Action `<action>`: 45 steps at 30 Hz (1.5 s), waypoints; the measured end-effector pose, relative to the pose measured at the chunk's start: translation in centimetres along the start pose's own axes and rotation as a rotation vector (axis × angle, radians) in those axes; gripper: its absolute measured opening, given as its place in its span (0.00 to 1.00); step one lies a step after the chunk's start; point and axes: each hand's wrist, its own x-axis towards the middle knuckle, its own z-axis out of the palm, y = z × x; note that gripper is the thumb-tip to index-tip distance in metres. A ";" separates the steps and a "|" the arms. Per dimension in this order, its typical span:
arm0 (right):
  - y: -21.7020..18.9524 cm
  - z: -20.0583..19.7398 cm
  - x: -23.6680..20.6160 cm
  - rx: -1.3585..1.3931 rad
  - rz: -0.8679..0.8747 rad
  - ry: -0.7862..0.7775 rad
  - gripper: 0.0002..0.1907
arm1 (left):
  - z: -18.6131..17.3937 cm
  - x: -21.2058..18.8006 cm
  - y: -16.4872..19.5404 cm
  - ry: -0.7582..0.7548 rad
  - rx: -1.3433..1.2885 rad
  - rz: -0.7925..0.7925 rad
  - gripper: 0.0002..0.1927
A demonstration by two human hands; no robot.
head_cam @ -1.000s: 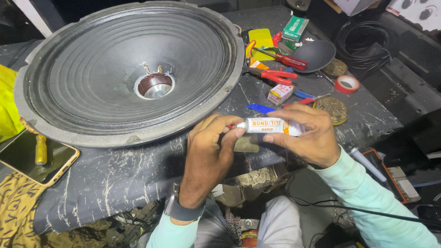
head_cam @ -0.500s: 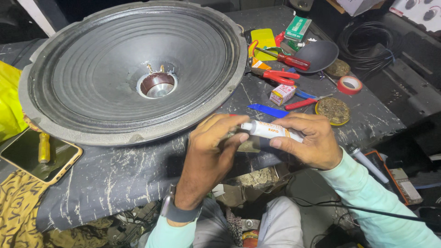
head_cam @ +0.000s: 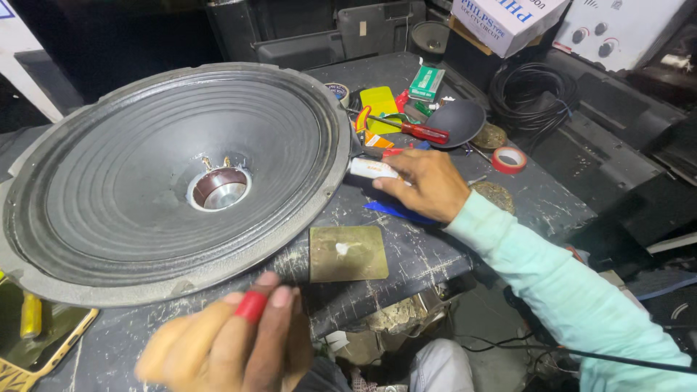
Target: The person squeezes white adhesive from a tube onto a small square metal plate on the workbench, then uses a blue plastic spreader to spread the adhesive evenly over the plate's surface, continuing to work the paste around until the clip ends.
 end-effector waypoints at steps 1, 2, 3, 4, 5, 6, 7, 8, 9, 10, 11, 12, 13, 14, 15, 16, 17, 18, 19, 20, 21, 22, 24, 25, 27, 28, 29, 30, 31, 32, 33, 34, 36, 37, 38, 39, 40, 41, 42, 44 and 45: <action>0.2 0.7 0.5 -0.025 0.023 -0.055 0.22 | -0.7 0.2 -0.7 -0.063 0.096 0.095 0.12; 0.4 1.4 1.1 -0.048 0.044 -0.112 0.22 | -0.5 0.5 -1.2 -0.037 0.091 -0.002 0.15; 0.6 2.0 1.6 -0.119 -0.005 -0.146 0.21 | 0.1 0.8 -1.5 -0.013 0.086 -0.101 0.20; 0.9 2.7 2.3 -0.189 -0.057 -0.180 0.21 | 0.7 1.1 -1.9 0.012 0.083 -0.201 0.24; 1.3 3.2 3.0 -0.260 -0.111 -0.213 0.21 | 1.1 1.2 -2.2 -0.048 0.149 -0.198 0.26; 2.0 3.3 3.5 -0.244 -0.105 -0.180 0.20 | 1.6 1.2 -2.5 -0.110 0.214 -0.194 0.27; 2.8 3.2 3.9 -0.227 -0.095 -0.147 0.19 | 2.0 1.0 -2.8 -0.174 0.276 -0.186 0.28; 3.8 3.0 4.4 -0.211 -0.085 -0.114 0.18 | 2.2 0.9 -3.1 -0.179 0.289 -0.163 0.28; 5.0 2.7 4.9 -0.207 0.028 -0.051 0.20 | 2.4 0.6 -3.4 -0.182 0.304 -0.147 0.28; 6.3 2.3 5.4 -0.203 0.139 0.009 0.22 | 2.5 0.3 -3.8 -0.186 0.318 -0.134 0.28; 7.6 2.0 5.9 -0.227 0.329 -0.013 0.22 | 2.6 0.1 -4.2 -0.165 0.329 -0.108 0.28; 8.8 1.6 6.3 -0.251 0.521 -0.032 0.23 | 2.6 -0.2 -4.6 -0.142 0.339 -0.077 0.28; 9.9 1.4 6.7 -0.340 0.530 -0.057 0.24 | 2.6 -0.4 -5.1 -0.120 0.347 -0.044 0.27; 10.6 1.6 7.1 -0.431 0.540 -0.079 0.25 | 2.6 -0.7 -5.6 -0.112 0.328 -0.027 0.28; 11.2 1.7 7.4 -0.523 0.548 -0.099 0.26 | 2.5 -0.9 -6.1 -0.100 0.309 -0.011 0.28; 11.6 1.7 7.6 -0.576 0.568 -0.169 0.25 | 2.3 -1.1 -6.6 -0.088 0.291 0.003 0.28; 11.6 1.9 7.8 -0.626 0.587 -0.240 0.24 | 2.1 -1.4 -7.0 -0.092 0.272 -0.012 0.29; 11.5 2.1 7.9 -0.675 0.606 -0.313 0.23 | 2.0 -1.6 -7.2 -0.098 0.255 -0.028 0.29; 11.2 2.2 8.0 -0.713 0.508 -0.242 0.24 | 1.9 -1.7 -7.4 -0.107 0.238 -0.046 0.29; 10.7 2.5 8.1 -0.746 0.409 -0.170 0.26 | 1.9 -1.9 -7.4 -0.094 0.220 -0.066 0.30; 10.2 2.7 8.2 -0.776 0.312 -0.091 0.28 | 1.9 -1.9 -7.4 -0.079 0.204 -0.082 0.30; 9.6 3.0 8.5 -0.674 0.376 -0.177 0.26 | 2.0 -2.0 -7.2 -0.062 0.188 -0.098 0.30; 8.5 3.6 9.2 -0.467 0.505 -0.351 0.22 | 1.9 -2.0 -6.8 -0.102 0.185 -0.140 0.30; 8.0 4.0 9.6 -0.457 0.517 -0.428 0.22 | 1.9 -2.0 -6.6 -0.121 0.181 -0.162 0.30; 7.2 4.9 10.8 -0.435 0.540 -0.585 0.23 | 1.9 -1.8 -6.2 -0.095 0.146 -0.199 0.30; 7.0 5.1 11.3 -0.399 0.557 -0.580 0.23 | 1.8 -1.7 -6.0 -0.078 0.134 -0.221 0.29; 6.8 5.3 11.8 -0.364 0.570 -0.578 0.24 | 1.7 -1.5 -5.9 -0.089 0.130 -0.234 0.29; 6.7 5.5 12.2 -0.328 0.584 -0.577 0.25 | 1.6 -1.4 -5.9 -0.100 0.126 -0.246 0.29; 6.6 5.5 12.5 -0.298 0.627 -0.576 0.25 | 1.5 -1.3 -5.8 -0.112 0.121 -0.257 0.29; 6.5 5.5 12.7 -0.267 0.672 -0.572 0.26 | 1.4 -1.1 -5.8 -0.111 0.119 -0.262 0.28; 6.6 5.4 12.7 -0.235 0.718 -0.565 0.26 | 1.3 -1.0 -5.8 -0.108 0.116 -0.264 0.28; 6.6 5.1 12.7 -0.267 0.720 -0.532 0.26 | 1.2 -0.9 -5.8 -0.105 0.111 -0.266 0.27; 6.9 4.3 12.5 -0.329 0.731 -0.469 0.26 | 1.1 -0.8 -5.7 -0.112 0.108 -0.273 0.27; 7.2 3.7 12.2 -0.383 0.668 -0.349 0.24 | 1.0 -0.8 -5.6 -0.119 0.103 -0.278 0.27; 7.6 3.0 11.8 -0.436 0.603 -0.229 0.23 | 0.9 -0.9 -5.5 -0.123 0.087 -0.295 0.26; 7.9 2.1 11.6 -0.430 0.555 -0.145 0.22 | 0.8 -1.1 -5.4 -0.125 0.072 -0.310 0.24; 8.1 0.8 11.2 -0.424 0.508 -0.059 0.20 | 0.8 -1.3 -5.3 -0.126 0.057 -0.324 0.24; 8.2 -0.6 10.6 -0.358 0.433 0.018 0.19 | 0.7 -1.6 -5.2 -0.087 0.022 -0.341 0.23; 8.1 -2.0 9.9 -0.293 0.356 0.094 0.17 | 0.8 -1.9 -4.9 -0.045 -0.012 -0.358 0.23; 7.3 -4.5 8.0 0.384 0.524 0.102 0.13 | 1.3 -2.7 -4.1 0.100 0.027 -0.177 0.23; 6.6 -5.5 6.7 0.545 0.521 0.083 0.11 | 1.9 -3.0 -3.3 0.204 0.099 0.026 0.23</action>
